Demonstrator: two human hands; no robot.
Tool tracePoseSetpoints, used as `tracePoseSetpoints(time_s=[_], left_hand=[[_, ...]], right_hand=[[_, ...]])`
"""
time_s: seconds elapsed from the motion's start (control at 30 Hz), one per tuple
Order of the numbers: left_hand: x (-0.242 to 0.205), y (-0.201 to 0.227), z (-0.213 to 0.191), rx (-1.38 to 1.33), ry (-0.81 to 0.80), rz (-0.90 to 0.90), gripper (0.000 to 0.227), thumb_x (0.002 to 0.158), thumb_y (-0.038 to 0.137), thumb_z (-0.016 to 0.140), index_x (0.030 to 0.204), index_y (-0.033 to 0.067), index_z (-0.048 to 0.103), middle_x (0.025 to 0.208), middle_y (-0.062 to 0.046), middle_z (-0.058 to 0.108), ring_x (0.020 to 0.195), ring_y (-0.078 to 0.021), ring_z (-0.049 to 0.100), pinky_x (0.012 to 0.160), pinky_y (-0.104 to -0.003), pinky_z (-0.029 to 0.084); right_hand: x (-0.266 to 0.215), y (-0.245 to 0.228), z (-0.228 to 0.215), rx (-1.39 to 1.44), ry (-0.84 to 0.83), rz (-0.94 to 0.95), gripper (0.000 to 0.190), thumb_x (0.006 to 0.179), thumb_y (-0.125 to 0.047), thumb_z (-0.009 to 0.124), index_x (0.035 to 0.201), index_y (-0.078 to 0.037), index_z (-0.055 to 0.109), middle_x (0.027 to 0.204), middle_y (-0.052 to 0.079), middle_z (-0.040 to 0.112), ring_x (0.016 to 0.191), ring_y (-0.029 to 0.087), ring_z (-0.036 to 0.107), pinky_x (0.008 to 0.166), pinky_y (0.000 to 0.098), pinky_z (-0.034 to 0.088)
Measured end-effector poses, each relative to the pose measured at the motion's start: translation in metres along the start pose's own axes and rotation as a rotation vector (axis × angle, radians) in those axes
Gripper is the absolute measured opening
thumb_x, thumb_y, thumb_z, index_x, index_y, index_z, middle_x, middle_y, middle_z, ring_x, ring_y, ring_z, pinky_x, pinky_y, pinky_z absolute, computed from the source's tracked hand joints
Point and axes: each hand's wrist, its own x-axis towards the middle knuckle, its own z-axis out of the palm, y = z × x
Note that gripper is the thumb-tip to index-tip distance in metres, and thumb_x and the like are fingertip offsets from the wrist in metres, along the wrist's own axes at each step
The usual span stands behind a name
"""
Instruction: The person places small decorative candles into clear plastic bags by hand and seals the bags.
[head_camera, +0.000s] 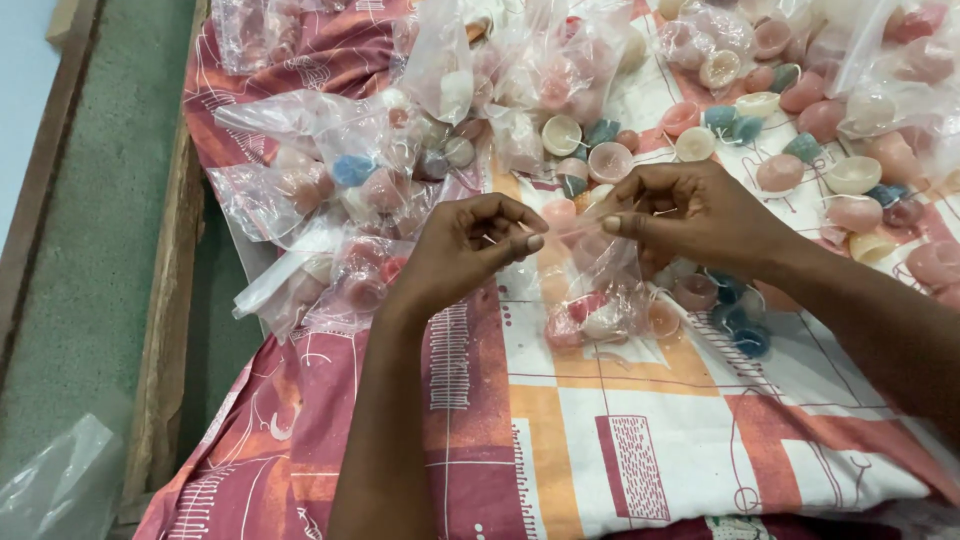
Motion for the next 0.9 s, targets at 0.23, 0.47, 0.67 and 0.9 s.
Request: tracePoseSetpoints(time_s=[0.23, 0.47, 0.67, 0.9], left_hand=[[0.010, -0.026, 0.012, -0.122, -0.123, 0.130, 0.020, 0.094, 0.011, 0.076, 0.112, 0.0021, 0.074, 0.101, 0.000, 0.076, 0.094, -0.0050, 0.068, 0.085, -0.025, 0.058], [0.011, -0.015, 0.022, -0.227, -0.095, 0.150, 0.023, 0.094, 0.014, 0.073, 0.115, 0.0070, 0.072, 0.110, 0.003, 0.076, 0.102, -0.0044, 0.072, 0.092, -0.025, 0.059], [0.003, 0.004, 0.029, 0.118, 0.051, 0.238, 0.019, 0.086, 0.015, 0.085, 0.102, 0.0100, 0.077, 0.094, 0.002, 0.074, 0.085, -0.0068, 0.065, 0.075, -0.026, 0.053], [-0.001, 0.013, 0.033, 0.104, 0.027, 0.251, 0.018, 0.089, 0.014, 0.080, 0.106, 0.0095, 0.076, 0.100, 0.003, 0.075, 0.089, -0.0073, 0.069, 0.078, -0.028, 0.057]], right_hand=[[-0.007, -0.015, 0.009, -0.138, 0.039, 0.026, 0.023, 0.088, -0.023, 0.073, 0.093, -0.001, 0.073, 0.068, 0.005, 0.074, 0.054, 0.009, 0.071, 0.044, 0.0268, 0.051], [0.003, 0.013, 0.000, -0.090, 0.000, -0.109, 0.028, 0.097, -0.029, 0.065, 0.105, -0.006, 0.078, 0.079, 0.003, 0.072, 0.062, 0.006, 0.069, 0.052, 0.0237, 0.059], [0.002, 0.009, 0.000, -0.085, -0.015, -0.096, 0.026, 0.094, -0.026, 0.067, 0.105, -0.006, 0.079, 0.086, -0.001, 0.074, 0.063, 0.006, 0.070, 0.053, 0.0239, 0.060], [-0.002, 0.001, -0.003, -0.166, -0.064, -0.119, 0.020, 0.087, -0.022, 0.075, 0.098, -0.006, 0.082, 0.080, 0.000, 0.076, 0.060, 0.006, 0.068, 0.051, 0.0235, 0.055]])
